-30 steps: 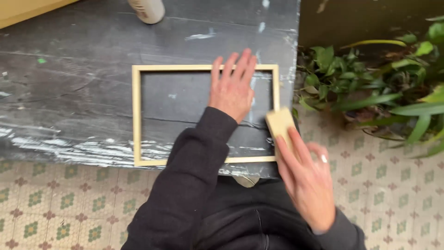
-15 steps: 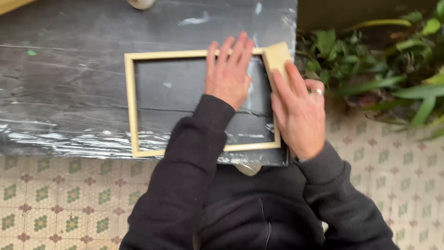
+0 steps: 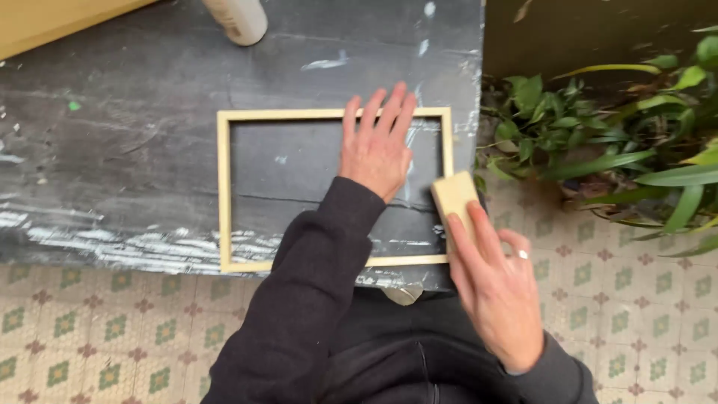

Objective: Sanding the edges and surfaces of a wooden picture frame using a sanding block.

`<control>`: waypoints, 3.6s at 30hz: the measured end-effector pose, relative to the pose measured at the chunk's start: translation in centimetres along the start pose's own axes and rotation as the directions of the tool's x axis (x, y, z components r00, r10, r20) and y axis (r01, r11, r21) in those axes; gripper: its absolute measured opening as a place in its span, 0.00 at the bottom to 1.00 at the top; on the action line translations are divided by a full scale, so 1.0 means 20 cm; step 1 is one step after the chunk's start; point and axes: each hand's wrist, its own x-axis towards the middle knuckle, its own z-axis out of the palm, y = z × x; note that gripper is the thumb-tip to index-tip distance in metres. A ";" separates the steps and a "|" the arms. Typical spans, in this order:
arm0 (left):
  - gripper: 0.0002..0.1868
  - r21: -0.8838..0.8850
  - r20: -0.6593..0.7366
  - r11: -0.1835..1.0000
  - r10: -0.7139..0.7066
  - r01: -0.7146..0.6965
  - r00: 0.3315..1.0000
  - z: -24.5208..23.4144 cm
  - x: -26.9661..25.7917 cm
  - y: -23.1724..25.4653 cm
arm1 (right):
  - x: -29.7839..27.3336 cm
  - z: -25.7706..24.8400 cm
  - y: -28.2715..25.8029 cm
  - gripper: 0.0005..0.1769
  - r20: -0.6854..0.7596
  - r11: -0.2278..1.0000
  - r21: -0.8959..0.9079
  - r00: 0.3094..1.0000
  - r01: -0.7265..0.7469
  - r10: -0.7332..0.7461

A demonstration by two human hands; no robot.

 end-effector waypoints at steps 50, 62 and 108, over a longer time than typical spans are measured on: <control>0.38 0.004 0.002 1.000 0.011 -0.011 1.000 -0.01 0.01 0.00 | 0.07 -0.04 0.07 0.28 0.055 0.999 0.045 0.998 0.010 -0.013; 0.39 0.031 0.022 0.999 0.006 -0.007 1.000 -0.01 0.01 0.01 | 0.00 -0.05 0.05 0.28 0.043 0.997 0.072 0.999 0.020 -0.023; 0.40 -0.019 0.035 1.000 -0.008 0.009 0.999 -0.06 0.01 0.00 | 0.33 -0.04 0.41 0.27 -0.108 0.987 0.142 0.993 0.068 -0.053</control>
